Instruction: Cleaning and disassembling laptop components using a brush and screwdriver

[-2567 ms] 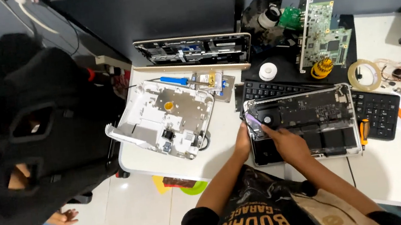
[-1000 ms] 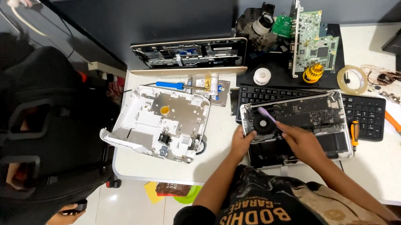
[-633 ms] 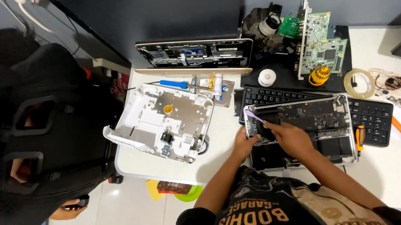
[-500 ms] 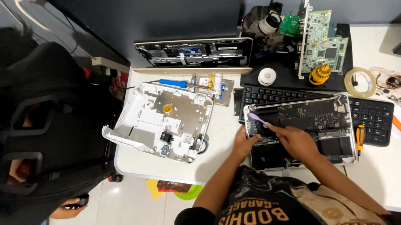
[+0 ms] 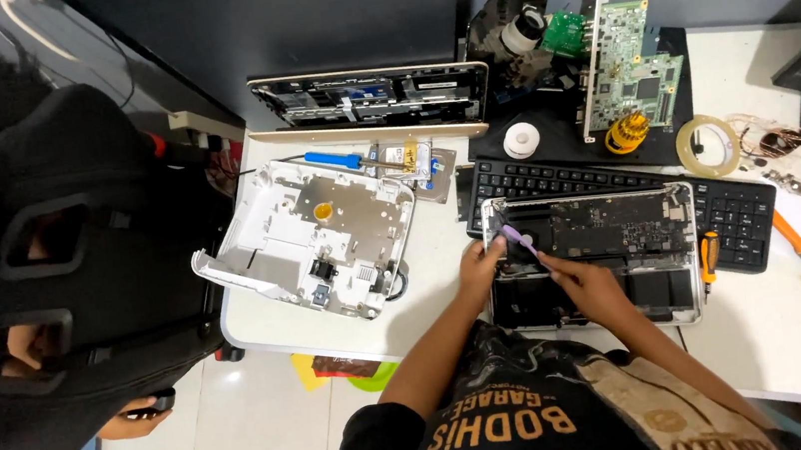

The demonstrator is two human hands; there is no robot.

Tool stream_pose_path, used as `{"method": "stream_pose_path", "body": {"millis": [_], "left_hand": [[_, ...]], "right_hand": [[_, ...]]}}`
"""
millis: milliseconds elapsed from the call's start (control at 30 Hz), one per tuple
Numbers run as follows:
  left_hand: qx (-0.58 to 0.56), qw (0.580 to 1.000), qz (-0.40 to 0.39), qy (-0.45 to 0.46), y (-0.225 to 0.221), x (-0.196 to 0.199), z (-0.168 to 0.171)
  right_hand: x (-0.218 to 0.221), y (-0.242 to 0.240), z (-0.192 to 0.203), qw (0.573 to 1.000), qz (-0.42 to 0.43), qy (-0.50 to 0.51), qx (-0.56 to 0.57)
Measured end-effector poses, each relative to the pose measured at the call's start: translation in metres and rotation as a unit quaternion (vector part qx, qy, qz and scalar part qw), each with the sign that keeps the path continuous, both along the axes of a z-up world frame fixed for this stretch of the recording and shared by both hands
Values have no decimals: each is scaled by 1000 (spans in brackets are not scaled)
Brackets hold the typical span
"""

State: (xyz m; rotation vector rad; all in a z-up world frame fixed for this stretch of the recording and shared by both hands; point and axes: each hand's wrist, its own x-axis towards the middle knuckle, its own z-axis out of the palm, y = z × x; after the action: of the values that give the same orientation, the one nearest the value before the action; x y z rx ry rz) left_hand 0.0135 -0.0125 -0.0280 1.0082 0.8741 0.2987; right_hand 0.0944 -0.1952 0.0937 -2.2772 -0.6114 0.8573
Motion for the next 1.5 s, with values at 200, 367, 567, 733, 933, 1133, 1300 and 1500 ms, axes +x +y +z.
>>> {"method": "stream_pose_path", "body": {"millis": [200,367,567,733,933,1133,1300,1500], "left_hand": [[27,988,-1,152,3,18,1],[64,979,10,194,2,24,-5],[77,974,-3,212,4,26,13],[106,967,-20,231,4,24,13],[100,979,-10,179,8,24,-22],[96,989,0,116,4,16,-6],[71,991,9,116,7,18,-5],[119,974,-40,186,8,19,9]], "right_hand": [[0,-12,-19,997,-25,71,-5],[-14,-22,19,997,-17,73,-15],[-7,-31,37,999,-47,18,5],[6,-6,12,997,-13,-71,7],[5,4,-7,990,46,-129,6],[-9,-6,15,987,95,-123,-34],[-14,-9,31,995,71,-46,-44],[-8,-22,67,999,-32,-5,7]]}}
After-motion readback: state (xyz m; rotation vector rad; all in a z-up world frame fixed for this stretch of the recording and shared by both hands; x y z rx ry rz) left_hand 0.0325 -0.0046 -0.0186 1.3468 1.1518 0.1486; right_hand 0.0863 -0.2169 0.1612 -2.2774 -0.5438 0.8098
